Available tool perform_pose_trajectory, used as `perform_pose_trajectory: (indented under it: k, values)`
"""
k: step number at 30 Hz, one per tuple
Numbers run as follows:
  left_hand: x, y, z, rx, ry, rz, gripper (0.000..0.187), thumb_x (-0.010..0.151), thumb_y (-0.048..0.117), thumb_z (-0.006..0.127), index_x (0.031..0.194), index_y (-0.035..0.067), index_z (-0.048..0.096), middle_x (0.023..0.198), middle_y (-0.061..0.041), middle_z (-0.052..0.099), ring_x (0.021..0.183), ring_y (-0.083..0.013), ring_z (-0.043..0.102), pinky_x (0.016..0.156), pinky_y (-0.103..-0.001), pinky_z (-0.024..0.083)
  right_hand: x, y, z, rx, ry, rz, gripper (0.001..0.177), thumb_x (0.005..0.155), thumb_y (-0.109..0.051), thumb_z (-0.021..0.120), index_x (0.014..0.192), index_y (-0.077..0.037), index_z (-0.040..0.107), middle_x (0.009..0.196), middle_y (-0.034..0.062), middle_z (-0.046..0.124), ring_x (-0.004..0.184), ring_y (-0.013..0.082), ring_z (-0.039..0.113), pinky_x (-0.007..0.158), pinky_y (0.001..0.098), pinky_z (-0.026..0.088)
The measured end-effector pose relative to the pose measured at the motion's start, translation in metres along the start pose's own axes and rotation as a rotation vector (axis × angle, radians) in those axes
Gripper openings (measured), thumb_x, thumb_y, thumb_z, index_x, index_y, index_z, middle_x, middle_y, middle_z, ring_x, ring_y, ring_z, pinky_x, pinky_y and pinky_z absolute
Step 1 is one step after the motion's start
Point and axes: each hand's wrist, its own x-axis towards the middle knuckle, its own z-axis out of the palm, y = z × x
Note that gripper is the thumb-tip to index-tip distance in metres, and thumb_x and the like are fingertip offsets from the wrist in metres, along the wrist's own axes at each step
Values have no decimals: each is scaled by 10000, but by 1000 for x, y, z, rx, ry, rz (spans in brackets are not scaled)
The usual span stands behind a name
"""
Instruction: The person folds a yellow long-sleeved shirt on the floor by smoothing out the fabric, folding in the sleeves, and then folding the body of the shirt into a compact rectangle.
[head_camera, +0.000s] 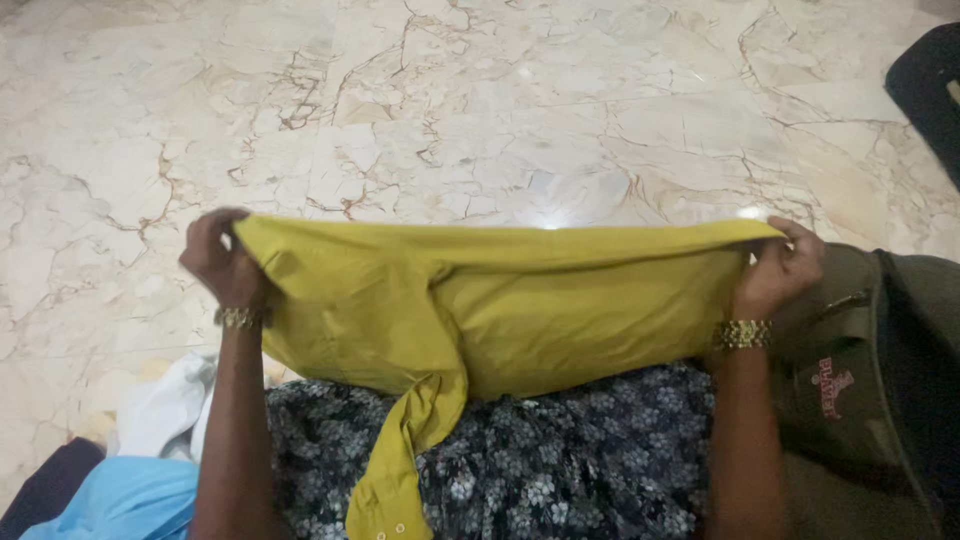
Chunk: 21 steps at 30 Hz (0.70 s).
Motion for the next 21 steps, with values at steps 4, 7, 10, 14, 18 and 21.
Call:
perform_pose_trajectory:
  k: [4, 7, 10, 14, 18, 21]
  values:
    - [67, -94, 131, 337, -95, -130, 187, 1040, 34, 695, 913, 153, 763, 692, -32, 699, 599, -161, 590, 499, -344, 449, 81, 87, 60, -537, -38, -201, 192, 1018, 29, 685, 1068, -119, 796, 1145, 81, 698, 929, 215, 691, 682, 202, 595]
    - [119, -105, 223, 186, -448, -742, 392, 1022, -76, 449, 1306, 151, 595, 1045, -79, 718, 822, -230, 677, 635, -356, 537, 108, 87, 118, -592, -327, -374, 599, 897, 168, 618, 1457, -44, 627, 1429, 201, 491, 1191, 279, 630, 876, 268, 559]
    - [123, -84, 269, 125, -338, -263, 868, 632, -218, 462, 1435, 110, 476, 1531, -185, 434, 1431, -366, 341, 1114, -455, 418, 82, 92, 127, -717, -480, -460, 866, 704, 194, 595, 1545, 72, 432, 1564, 366, 171, 1250, 456, 485, 662, 332, 603]
    - [21, -57, 237, 254, -710, -353, 736, 776, 4, 696, 1443, 214, 466, 1659, -158, 285, 1526, -474, 140, 1074, -609, 395, -6, 118, 84, -876, -645, -189, 505, 890, 72, 628, 1385, -30, 604, 1655, 171, 359, 1075, 289, 673, 740, 356, 601]
    - [-102, -90, 151, 540, -1369, -469, 764, 840, 432, 764, 1501, 241, 433, 1614, -36, 369, 1541, -355, 217, 1091, -686, 367, -99, 161, 14, -923, -842, -320, 305, 865, -72, 689, 1158, -144, 735, 1274, 165, 660, 1211, 346, 631, 1047, 451, 525]
    - [-171, -88, 87, 644, -1955, -286, 696, 829, 645, 703, 1383, 230, 631, 1424, -90, 653, 1325, -306, 608, 1101, -470, 460, -118, 157, -4, -1080, -1028, -178, 351, 867, -219, 729, 1217, -195, 720, 1329, 127, 636, 1238, 346, 602, 1059, 454, 517]
